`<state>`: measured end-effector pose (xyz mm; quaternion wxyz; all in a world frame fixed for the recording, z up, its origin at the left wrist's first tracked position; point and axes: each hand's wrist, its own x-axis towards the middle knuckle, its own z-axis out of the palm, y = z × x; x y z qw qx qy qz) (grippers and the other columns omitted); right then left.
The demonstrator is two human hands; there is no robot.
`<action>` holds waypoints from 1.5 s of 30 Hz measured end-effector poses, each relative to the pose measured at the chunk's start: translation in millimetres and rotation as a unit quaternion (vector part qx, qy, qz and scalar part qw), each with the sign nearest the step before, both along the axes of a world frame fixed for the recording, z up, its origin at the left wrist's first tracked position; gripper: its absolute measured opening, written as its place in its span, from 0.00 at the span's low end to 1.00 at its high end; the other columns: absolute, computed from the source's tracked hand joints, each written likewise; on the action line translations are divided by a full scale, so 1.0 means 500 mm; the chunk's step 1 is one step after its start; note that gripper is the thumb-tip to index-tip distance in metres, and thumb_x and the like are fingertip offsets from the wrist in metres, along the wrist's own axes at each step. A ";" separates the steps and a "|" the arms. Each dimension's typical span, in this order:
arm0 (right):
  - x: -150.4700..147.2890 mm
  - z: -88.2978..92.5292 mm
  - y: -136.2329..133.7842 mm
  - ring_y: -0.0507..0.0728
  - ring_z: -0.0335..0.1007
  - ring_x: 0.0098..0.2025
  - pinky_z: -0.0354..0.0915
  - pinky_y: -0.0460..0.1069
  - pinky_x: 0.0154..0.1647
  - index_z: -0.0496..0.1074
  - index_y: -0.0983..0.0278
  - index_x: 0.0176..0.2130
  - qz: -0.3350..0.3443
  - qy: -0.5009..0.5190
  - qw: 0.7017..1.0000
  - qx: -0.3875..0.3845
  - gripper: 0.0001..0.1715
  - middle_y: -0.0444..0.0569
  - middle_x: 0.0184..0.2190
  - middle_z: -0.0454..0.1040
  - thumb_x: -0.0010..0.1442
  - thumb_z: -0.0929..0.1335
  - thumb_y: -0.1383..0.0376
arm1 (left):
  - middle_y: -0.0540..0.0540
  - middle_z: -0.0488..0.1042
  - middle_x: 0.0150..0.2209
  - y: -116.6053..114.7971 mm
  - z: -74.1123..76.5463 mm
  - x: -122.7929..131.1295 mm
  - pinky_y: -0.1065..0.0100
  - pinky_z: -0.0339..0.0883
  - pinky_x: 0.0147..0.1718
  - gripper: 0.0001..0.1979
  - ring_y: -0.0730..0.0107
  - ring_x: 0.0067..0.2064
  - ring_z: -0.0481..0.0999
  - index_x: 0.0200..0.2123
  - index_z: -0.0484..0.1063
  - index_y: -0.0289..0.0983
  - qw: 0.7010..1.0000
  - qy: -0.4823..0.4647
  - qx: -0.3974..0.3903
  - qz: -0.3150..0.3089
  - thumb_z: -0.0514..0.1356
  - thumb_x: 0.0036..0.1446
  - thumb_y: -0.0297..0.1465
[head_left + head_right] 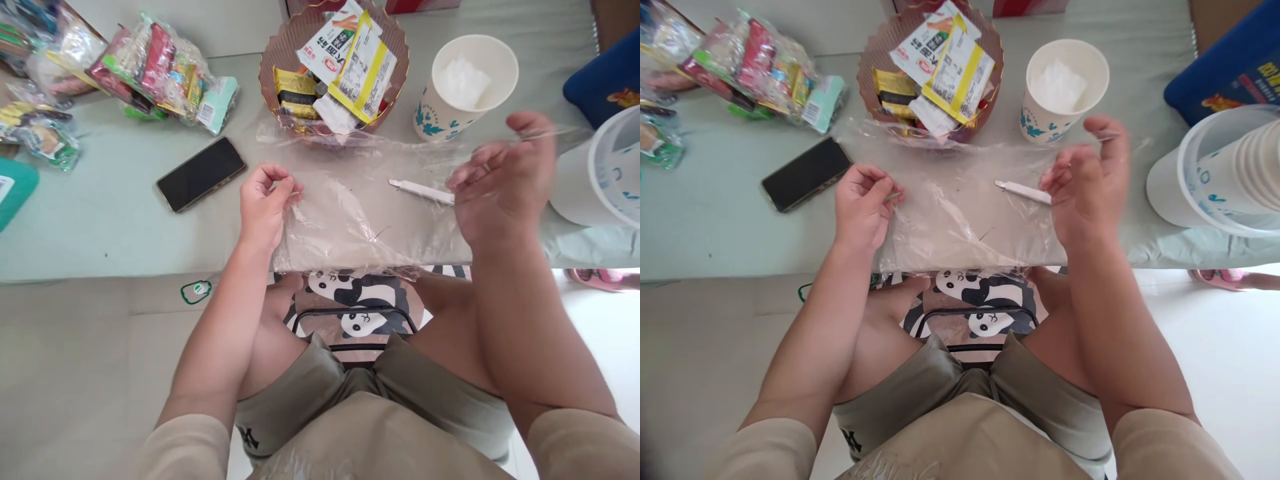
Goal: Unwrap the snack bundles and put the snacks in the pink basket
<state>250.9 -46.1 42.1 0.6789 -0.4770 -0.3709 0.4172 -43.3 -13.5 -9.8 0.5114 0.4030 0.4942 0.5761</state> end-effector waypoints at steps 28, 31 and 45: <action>-0.018 -0.049 -0.021 0.49 0.73 0.29 0.71 0.46 0.30 0.69 0.55 0.42 0.005 0.015 0.994 -0.109 0.24 0.37 0.32 0.75 0.49 0.79 0.63 | 0.56 0.65 0.27 0.009 0.015 -0.005 0.72 0.55 0.20 0.25 0.78 0.27 0.67 0.27 0.58 0.40 0.997 0.022 -0.002 0.081 0.76 0.52 0.34; -0.014 -0.052 -0.028 0.50 0.69 0.24 0.68 0.46 0.26 0.73 0.58 0.36 0.103 -0.044 0.977 -0.184 0.18 0.37 0.23 0.71 0.47 0.80 0.61 | 0.55 0.65 0.27 0.010 0.012 -0.002 0.72 0.54 0.20 0.23 0.77 0.27 0.68 0.27 0.58 0.41 0.996 0.007 0.018 0.081 0.74 0.51 0.32; 0.007 -0.069 -0.007 0.49 0.68 0.26 0.62 0.49 0.27 0.70 0.59 0.27 -0.002 -0.230 0.973 0.011 0.13 0.41 0.32 0.70 0.59 0.75 0.66 | 0.50 0.75 0.42 0.031 -0.020 -0.042 0.66 0.73 0.40 0.25 0.71 0.39 0.74 0.38 0.74 0.44 0.993 0.092 0.072 0.030 0.81 0.40 0.41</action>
